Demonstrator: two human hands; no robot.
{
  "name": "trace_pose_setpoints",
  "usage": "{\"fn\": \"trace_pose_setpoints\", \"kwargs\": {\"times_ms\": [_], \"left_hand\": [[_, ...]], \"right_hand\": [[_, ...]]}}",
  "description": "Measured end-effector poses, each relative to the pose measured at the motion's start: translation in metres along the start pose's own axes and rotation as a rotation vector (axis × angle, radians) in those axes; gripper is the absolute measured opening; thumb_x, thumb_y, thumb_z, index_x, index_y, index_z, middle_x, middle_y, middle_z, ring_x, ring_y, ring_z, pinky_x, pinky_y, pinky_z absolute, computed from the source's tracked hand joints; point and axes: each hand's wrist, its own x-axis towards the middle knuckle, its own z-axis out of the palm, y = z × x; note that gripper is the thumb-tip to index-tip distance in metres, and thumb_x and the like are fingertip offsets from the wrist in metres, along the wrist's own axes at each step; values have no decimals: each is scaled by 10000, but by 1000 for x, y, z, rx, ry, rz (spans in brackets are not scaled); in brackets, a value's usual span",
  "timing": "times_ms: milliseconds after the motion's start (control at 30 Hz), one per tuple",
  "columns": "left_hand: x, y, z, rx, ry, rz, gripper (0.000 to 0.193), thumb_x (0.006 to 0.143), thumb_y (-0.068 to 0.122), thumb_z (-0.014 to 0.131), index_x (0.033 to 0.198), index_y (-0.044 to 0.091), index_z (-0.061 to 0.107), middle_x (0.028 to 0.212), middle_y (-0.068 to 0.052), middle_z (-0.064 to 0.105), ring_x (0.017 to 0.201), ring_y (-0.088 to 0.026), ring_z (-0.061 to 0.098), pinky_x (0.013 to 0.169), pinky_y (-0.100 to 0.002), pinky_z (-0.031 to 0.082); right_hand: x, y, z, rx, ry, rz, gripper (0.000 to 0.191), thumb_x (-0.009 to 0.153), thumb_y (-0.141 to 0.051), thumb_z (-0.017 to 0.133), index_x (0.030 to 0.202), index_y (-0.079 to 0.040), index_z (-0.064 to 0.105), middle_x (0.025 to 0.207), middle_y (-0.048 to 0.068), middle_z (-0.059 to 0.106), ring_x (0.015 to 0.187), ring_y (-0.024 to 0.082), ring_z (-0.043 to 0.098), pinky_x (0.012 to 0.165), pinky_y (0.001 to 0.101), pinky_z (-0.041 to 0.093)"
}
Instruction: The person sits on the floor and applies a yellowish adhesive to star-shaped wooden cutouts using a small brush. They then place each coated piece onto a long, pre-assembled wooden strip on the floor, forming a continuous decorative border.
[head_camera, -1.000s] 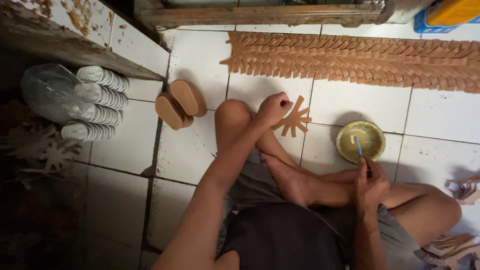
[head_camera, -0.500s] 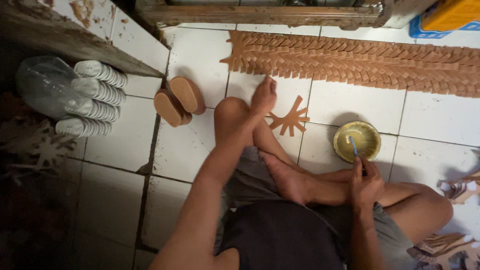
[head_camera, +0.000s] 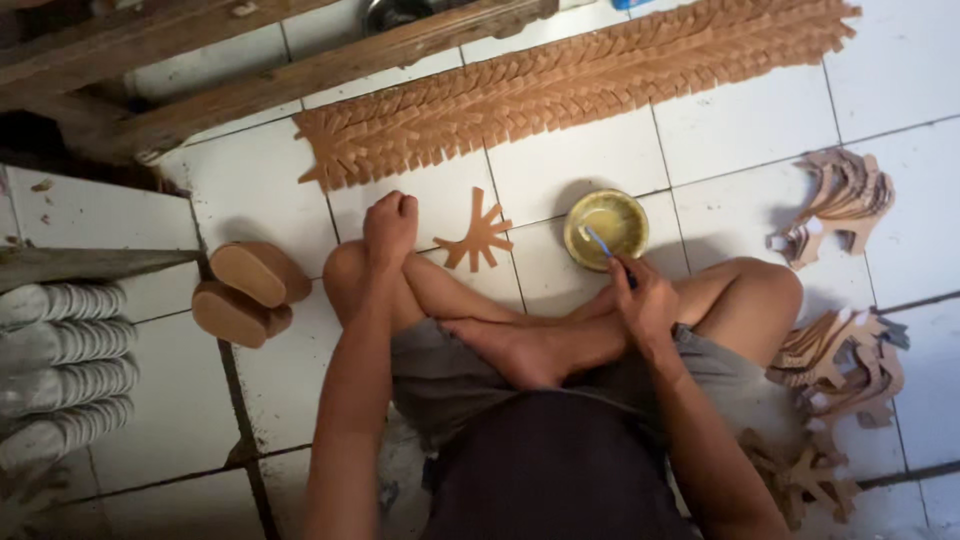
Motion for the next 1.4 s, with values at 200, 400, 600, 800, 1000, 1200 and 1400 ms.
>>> {"fn": "trace_pose_setpoints", "kwargs": {"times_ms": [200,400,600,800,1000,1200,1400], "left_hand": [[-30,10,40,-171,-73,83,190,924,202,590,869,27,639,876,-237,659,820,-448,620,727,-503,512],[-67,65,116,-890,-334,-298,696,876,195,592,1529,113,364,1126,-29,712,867,-292,747,649,-470,574],[-90,87,132,245,-23,14,469,811,237,777,1242,150,614,1031,-103,653,1047,-310,599,915,-514,385],[-110,104,84,131,180,343,255,862,106,742,1101,194,759,1201,-52,669,1245,-253,583,1143,-526,315],[-122,126,22,165,438,623,246,962,143,764,1185,247,773,1483,-62,567,1447,-267,442,1246,-552,178],[-123,125,-7,231,524,521,263,969,195,776,1211,297,771,1534,-104,517,1471,-333,389,1247,-582,159],[-128,111,-26,94,468,333,208,928,113,726,1116,186,775,1276,-43,705,1366,-290,563,1219,-623,167]], "right_hand": [[-6,8,-14,122,64,-42,265,1038,-294,665,1127,-61,754,1052,165,743,903,355,730,780,425,570],[-1,31,-10,10,16,-85,247,1067,-274,681,1161,-67,778,1031,192,733,879,394,702,744,458,540],[1,30,-17,72,9,-95,267,1085,-286,677,1188,-57,768,1042,191,724,904,385,702,767,444,541],[2,25,-23,44,-53,-8,273,1074,-293,674,1185,-64,772,1004,182,728,863,366,703,754,437,534],[1,22,-16,5,-7,-63,266,1061,-286,689,1150,-50,773,1050,186,738,901,385,701,757,450,535],[0,18,-10,-5,-35,-95,277,1094,-288,674,1166,-35,759,1073,203,726,932,393,702,794,455,543],[0,8,-7,40,-50,-74,285,1076,-291,672,1173,-37,759,1066,206,726,929,395,700,797,455,539]]}}
